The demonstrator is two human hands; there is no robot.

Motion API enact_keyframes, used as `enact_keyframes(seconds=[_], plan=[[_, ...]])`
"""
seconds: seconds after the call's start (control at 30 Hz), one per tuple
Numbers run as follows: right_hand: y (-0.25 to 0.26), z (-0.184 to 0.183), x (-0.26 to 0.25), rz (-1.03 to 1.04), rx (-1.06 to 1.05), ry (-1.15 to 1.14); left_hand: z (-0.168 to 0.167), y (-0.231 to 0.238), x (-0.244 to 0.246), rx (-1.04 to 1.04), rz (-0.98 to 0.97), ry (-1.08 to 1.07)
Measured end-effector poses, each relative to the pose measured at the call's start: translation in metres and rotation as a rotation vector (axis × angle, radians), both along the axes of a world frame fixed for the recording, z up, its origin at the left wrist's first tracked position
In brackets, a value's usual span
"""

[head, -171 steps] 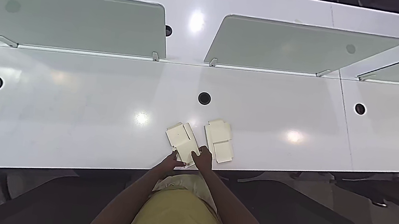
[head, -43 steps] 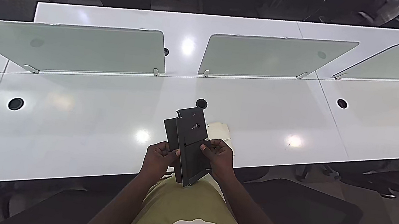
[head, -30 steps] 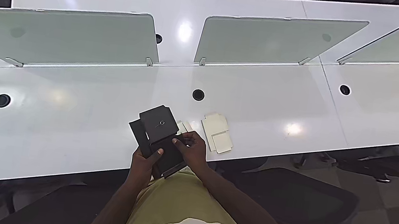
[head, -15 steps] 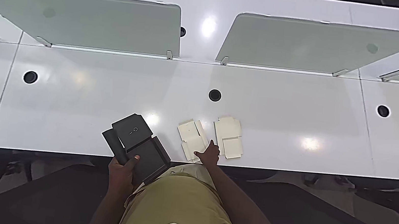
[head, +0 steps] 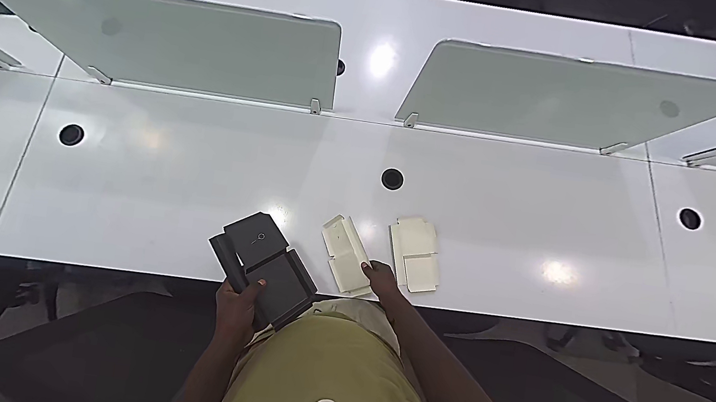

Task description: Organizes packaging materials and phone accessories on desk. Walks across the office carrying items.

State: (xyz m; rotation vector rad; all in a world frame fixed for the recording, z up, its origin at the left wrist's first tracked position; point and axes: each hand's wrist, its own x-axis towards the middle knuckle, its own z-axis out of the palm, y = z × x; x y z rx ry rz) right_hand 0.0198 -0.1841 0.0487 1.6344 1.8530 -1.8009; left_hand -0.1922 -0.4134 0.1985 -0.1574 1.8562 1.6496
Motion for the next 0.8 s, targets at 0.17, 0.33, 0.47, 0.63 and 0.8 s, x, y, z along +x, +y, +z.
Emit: enact_keyframes(seconds=[0.17,0.33,0.47,0.63,0.8], plan=[[-0.004,0.080,-0.003,-0.184,0.181,0.180,-0.014,0.022,0.001,0.040,-0.074,-0.019],[-0.015,0.145,-0.025,-0.480,0.336,0.381,-0.012,0.053,0.015,0.113,-0.180,-0.049],[-0.040,0.184,-0.043,-0.389,0.563,0.381,0.004,0.076,0.037,0.229,-0.299,0.018],[-0.066,0.183,-0.048,-0.196,0.962,0.386,0.034,0.094,0.056,0.396,-0.396,0.032],[-0.078,0.188,-0.046,-0.142,1.008,0.411,0.037,0.097,0.058,0.473,-0.420,0.016]])
